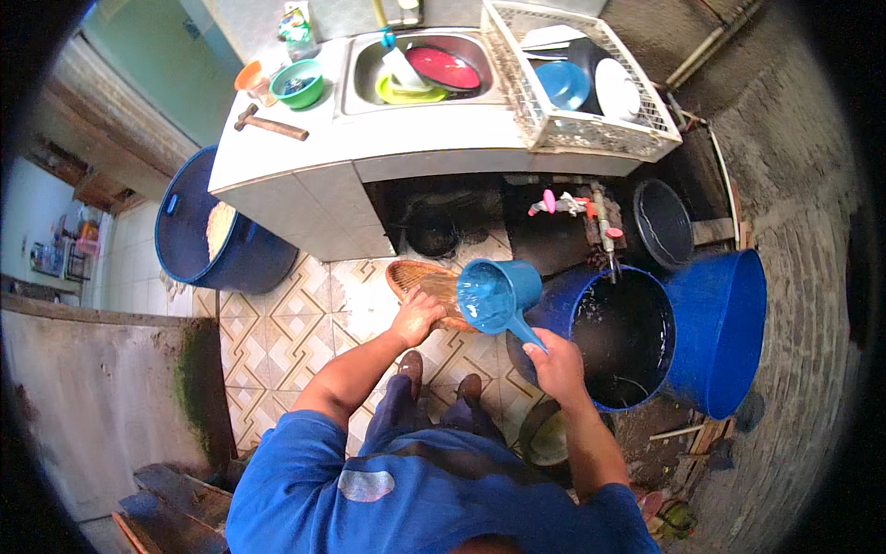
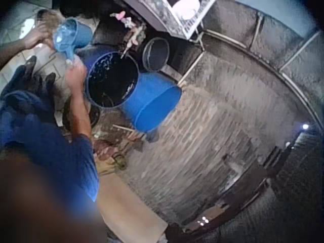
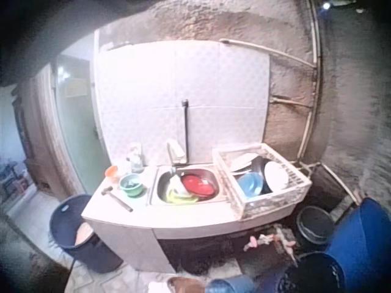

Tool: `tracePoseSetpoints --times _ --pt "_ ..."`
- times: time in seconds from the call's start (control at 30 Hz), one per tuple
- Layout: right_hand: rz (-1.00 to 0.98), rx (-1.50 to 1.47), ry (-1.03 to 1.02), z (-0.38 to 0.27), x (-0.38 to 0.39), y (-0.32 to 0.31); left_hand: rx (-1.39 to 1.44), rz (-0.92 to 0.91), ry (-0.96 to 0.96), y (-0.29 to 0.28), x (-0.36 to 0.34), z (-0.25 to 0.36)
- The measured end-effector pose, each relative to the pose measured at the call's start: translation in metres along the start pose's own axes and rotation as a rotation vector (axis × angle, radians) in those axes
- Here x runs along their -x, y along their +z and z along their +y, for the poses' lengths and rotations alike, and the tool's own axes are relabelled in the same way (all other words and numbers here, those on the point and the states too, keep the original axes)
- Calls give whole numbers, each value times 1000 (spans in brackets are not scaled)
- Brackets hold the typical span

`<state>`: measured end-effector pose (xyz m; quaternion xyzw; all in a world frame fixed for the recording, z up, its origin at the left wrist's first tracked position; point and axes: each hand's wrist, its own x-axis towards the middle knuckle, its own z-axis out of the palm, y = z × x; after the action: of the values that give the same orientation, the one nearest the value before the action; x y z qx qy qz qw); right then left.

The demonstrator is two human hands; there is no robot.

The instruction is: The person sifts grains in a woven basket, removes debris by hand, and pours the contents into a blue bucket. They then rinse the basket with water from a ladle and add water to the bucket containing the grains.

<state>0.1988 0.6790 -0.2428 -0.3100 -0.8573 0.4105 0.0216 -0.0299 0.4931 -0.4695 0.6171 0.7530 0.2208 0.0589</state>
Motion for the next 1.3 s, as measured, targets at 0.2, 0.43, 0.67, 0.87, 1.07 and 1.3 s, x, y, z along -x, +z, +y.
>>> tracePoseSetpoints --times 0.2,0.43,0.67,0.87,1.07,1.3 --pt "69 158 -145 -16 -40 51 -54 -92 -270 -14 9 -40" --pt "30 299 -139 -45 -58 96 108 -186 -502 -29 19 -74" --pt "76 492 -332 -62 -69 137 20 -148 -634 -23 3 -108" --pt "266 298 -379 -84 -86 127 30 -95 -733 -73 8 -112" --pt "142 -754 -54 -124 -157 88 82 318 -846 -102 42 -141" --pt "141 -1186 119 -138 -215 77 178 485 -1144 -143 122 -162"
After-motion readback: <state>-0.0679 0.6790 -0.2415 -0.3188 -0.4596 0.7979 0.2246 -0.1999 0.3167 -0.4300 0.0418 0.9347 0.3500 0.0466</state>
